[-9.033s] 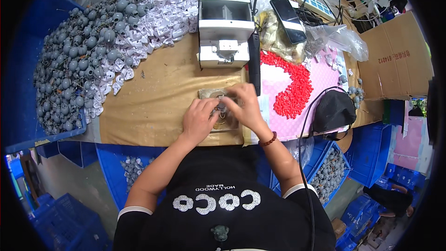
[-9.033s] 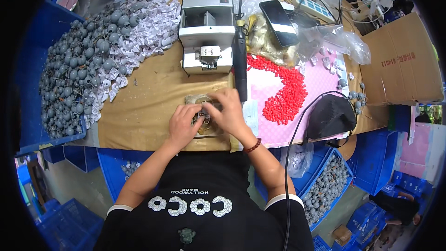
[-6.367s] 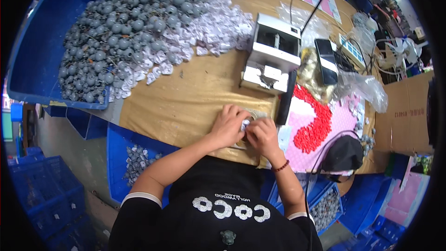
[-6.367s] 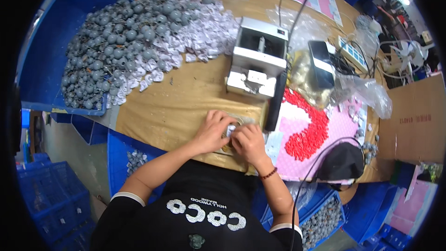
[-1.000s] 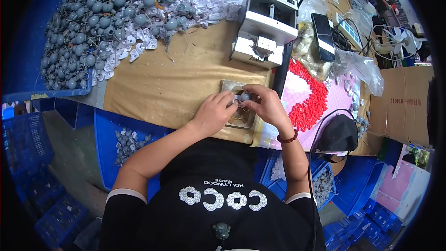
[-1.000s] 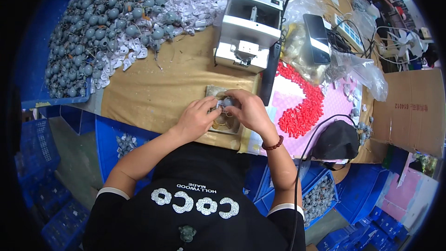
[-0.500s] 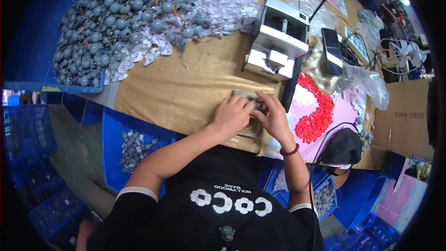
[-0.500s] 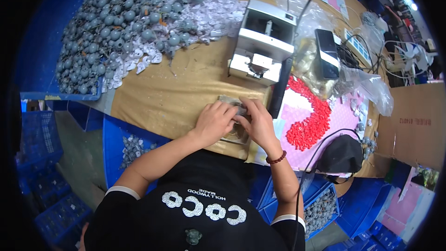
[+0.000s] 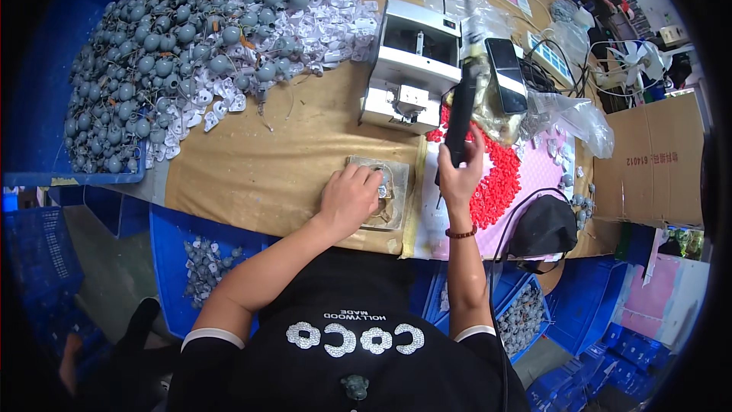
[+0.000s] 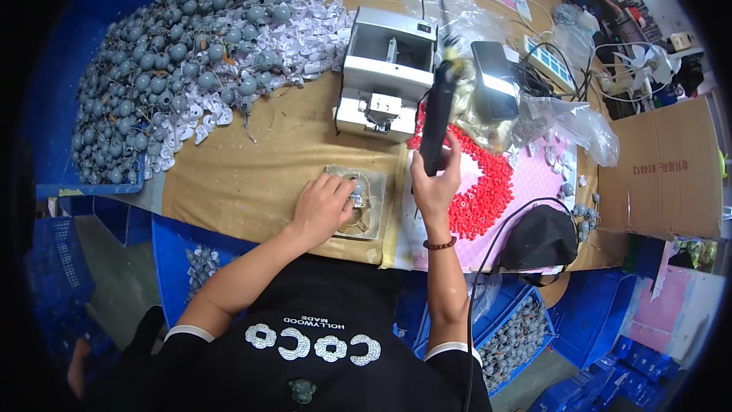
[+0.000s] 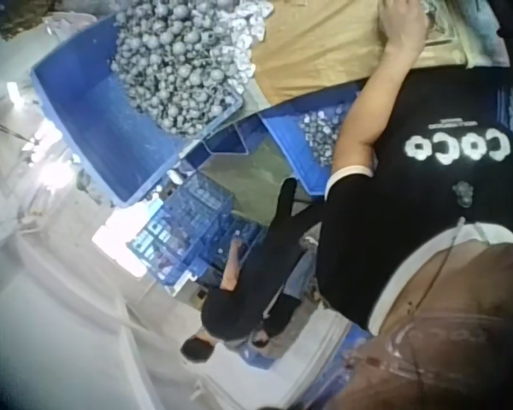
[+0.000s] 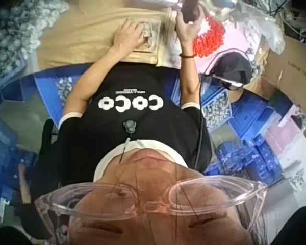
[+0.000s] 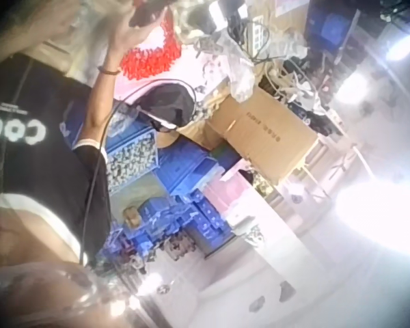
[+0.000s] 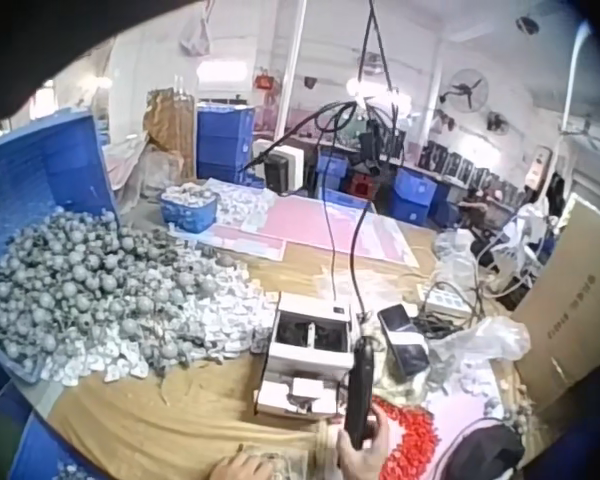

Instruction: Assembling small toy components into plastic spherical shells using a pneumatic assembly tool at a factory workstation.

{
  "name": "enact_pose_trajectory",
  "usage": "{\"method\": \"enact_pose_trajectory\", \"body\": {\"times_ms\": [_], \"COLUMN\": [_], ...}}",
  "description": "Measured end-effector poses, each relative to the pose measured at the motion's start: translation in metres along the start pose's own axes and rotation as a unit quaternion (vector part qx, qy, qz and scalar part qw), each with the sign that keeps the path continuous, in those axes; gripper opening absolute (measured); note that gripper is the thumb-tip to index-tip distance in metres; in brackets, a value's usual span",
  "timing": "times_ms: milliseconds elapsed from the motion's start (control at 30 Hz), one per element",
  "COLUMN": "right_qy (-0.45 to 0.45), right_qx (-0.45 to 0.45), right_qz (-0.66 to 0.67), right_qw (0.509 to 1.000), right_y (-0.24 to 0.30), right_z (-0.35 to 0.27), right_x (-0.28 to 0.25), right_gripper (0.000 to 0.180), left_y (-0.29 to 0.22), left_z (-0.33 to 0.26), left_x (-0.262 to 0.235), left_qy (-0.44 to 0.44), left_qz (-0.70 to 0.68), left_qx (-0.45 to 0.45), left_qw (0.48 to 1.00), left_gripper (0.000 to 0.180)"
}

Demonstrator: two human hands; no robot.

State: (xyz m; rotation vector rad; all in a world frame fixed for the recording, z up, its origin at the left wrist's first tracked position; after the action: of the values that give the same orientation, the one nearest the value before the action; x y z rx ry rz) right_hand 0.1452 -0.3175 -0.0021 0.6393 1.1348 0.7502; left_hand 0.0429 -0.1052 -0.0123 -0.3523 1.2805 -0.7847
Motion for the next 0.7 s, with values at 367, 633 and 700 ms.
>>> {"method": "enact_pose_trajectory", "body": {"times_ms": [367,633,700], "right_qy": [0.012,0.046,0.07], "right_qx": [-0.091,-0.09,-0.075], "right_qz": [0.378,0.361,0.341], "right_qw": [0.921,0.927,0.934], "right_y": [0.124,0.137,0.129], "right_z": [0.076,0.1,0.101], "right_x": [0.006,0.028,0.036], "right_gripper": [0.063,0.051,0.047], "left_y": [0.0,0.004,0.003], "left_z": [0.002,0.002,0.002], "left_x": [-0.001,0.0,0.0], "left_qy": [0.0,-0.005,-0.012], "left_qz": [-0.021,-0.026,-0.027], "left_qx": [-0.023,-0.02,-0.015], "left_qw": [1.0,0.999,0.999], "left_gripper": [0.037,0.036,0.035]}}
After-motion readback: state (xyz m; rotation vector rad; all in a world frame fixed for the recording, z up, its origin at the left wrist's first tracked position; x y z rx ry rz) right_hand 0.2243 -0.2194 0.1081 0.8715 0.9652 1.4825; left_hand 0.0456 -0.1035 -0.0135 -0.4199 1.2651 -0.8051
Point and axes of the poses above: each hand's wrist, its own z-axis towards the middle knuckle, its own x-axis out of the palm, y = z × x, the point moved 1 cm from there along z, towards the middle knuckle, and after that the axes turned 11 degrees about -z, right-handed, at the moved point
